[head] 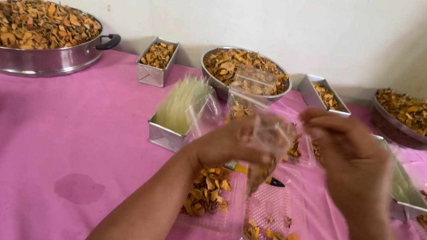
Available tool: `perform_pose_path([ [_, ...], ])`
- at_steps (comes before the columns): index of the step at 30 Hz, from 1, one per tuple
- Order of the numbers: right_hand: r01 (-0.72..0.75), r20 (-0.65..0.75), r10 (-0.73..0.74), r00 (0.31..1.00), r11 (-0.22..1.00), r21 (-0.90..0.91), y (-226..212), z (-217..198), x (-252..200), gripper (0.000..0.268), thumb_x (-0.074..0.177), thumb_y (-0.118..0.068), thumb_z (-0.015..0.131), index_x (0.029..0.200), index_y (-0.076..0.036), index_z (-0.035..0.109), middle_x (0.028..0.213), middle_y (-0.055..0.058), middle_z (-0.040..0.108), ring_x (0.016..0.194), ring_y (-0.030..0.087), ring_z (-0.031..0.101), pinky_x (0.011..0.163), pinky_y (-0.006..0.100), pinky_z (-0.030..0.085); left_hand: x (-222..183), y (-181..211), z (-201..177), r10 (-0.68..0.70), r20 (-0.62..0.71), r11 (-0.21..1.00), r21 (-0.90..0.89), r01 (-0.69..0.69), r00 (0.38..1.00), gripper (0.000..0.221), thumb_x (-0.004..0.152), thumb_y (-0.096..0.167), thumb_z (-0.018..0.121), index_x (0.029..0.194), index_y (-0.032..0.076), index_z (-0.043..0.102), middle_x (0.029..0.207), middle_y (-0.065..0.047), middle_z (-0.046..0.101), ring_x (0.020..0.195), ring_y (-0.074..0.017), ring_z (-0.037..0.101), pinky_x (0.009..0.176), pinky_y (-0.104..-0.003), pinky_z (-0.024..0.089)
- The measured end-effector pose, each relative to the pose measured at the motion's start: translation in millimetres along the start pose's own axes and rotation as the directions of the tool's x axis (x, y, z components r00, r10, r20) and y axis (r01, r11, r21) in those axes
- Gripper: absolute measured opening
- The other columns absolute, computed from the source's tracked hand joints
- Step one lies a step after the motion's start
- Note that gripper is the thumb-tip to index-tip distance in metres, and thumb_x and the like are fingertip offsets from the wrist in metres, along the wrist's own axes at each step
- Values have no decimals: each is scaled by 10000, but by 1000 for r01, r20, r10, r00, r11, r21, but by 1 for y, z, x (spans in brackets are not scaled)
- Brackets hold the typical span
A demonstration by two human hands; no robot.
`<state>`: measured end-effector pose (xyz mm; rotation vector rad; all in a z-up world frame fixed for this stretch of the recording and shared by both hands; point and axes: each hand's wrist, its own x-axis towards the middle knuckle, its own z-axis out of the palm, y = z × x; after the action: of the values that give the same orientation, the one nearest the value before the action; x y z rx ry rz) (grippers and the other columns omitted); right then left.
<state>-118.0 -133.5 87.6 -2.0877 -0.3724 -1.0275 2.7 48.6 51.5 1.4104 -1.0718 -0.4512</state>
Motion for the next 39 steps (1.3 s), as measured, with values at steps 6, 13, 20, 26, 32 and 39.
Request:
perform_pose_path([
  [6,13,399,83,913,973,-232,40,-29,-22,264,916,-29,679,1179,-39,705,1228,128,742,1037,208,768,915,321,660,10,-27,-27,211,-55,885,-414,-215,976,876,805,368,821,1478,15,386,1337,-220,494,1239,-368,580,1109,-532,512],
  [13,211,869,412,274,856,-473,86,-9,-77,299,818,-250,699,1104,-334,714,859,-30,782,912,246,705,913,384,484,5,-22,-29,157,-71,945,299,-129,985,850,768,608,737,1428,147,464,1650,-195,300,1502,-421,359,1191,-626,313],
  [20,62,821,338,460,910,-410,99,-2,-80,145,923,-112,600,974,-193,709,910,-10,686,874,214,711,830,389,495,9,-23,-8,-74,32,813,581,42,997,923,793,374,875,1514,130,354,1621,-148,393,1468,-356,401,1163,-529,364],
  [26,50,927,139,349,985,-166,105,27,-88,555,816,-73,674,1359,-190,666,1414,72,619,1358,276,507,1119,437,364,7,-19,-6,-106,6,702,708,71,994,928,771,234,901,1521,127,366,1555,-129,466,1336,-317,542,1069,-476,444],
  [32,44,890,102,445,990,-135,110,25,-100,343,865,-80,712,1191,-170,768,1097,23,688,1001,231,690,900,380,513,0,-9,3,-139,-5,564,821,84,990,952,778,316,910,1531,147,353,1618,-155,358,1451,-357,368,1186,-661,54],
  [39,-43,789,121,603,992,-119,125,17,-101,216,842,-148,759,1034,-219,828,1061,-16,779,1024,224,770,856,330,616,-2,-4,4,-172,-20,584,803,118,985,920,778,239,902,1531,86,397,1467,-219,545,1405,-397,447,1183,-713,24],
])
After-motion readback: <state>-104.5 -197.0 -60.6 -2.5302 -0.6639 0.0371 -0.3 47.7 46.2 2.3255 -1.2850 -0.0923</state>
